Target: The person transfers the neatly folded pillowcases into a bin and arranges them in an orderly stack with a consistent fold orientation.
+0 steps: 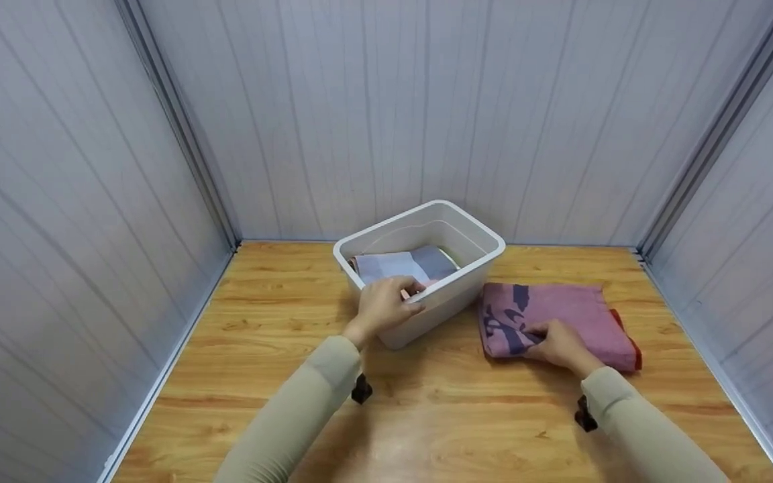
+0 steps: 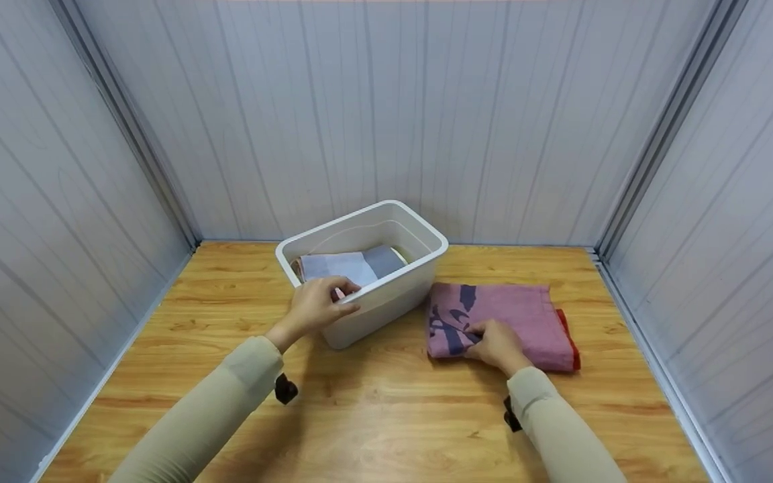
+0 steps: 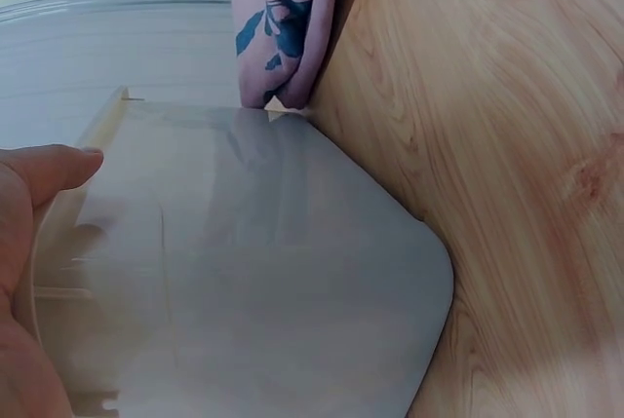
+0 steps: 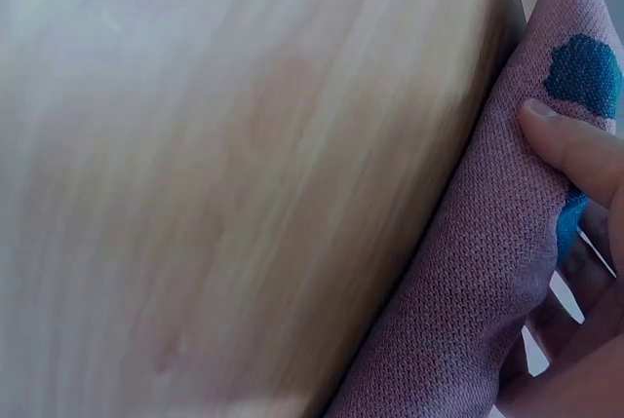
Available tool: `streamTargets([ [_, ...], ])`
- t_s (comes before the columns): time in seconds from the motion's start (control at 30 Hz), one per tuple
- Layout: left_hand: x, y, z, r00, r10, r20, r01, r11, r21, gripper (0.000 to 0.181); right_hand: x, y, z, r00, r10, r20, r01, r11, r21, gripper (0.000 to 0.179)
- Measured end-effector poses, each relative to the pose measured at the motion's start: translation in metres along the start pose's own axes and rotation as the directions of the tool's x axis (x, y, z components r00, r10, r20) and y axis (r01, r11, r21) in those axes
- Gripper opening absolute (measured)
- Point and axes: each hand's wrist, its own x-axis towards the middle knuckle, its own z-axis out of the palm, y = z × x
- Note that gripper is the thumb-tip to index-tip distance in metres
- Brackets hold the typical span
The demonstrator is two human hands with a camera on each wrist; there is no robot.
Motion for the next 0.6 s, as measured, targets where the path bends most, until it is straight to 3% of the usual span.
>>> streamTargets([
  [0.23, 0.001, -0.001, -0.005, 0.999, 0.019, 0.046, -0.017, 0.999, -0.028, 0.027, -0.007, -0.007, 0.005, 1.0, 0.007, 0.002, -0.007, 1.0, 0.002, 0.039],
  [0.37, 0.003, -0.001, -0.009, 0.997, 0.042, 0.064, -0.034, 0.993, -0.114, 0.031, -0.01, -0.01, 0.007, 1.0, 0.009, 0.02, -0.009, 1.0, 0.007, 0.037],
  [0.5, 0.005, 0.003, -0.012, 0.995, 0.094, 0.017, -0.088, 0.971, -0.221, 0.033, -0.013, -0.014, 0.007, 0.999, 0.026, 0.042, -0.026, 1.0, -0.005, 0.035],
  [0.6, 0.008, 0.009, -0.014, 0.987, 0.154, -0.043, -0.16, 0.957, -0.242, 0.032, -0.015, -0.019, 0.008, 0.996, 0.06, 0.062, -0.06, 0.998, 0.002, 0.034],
])
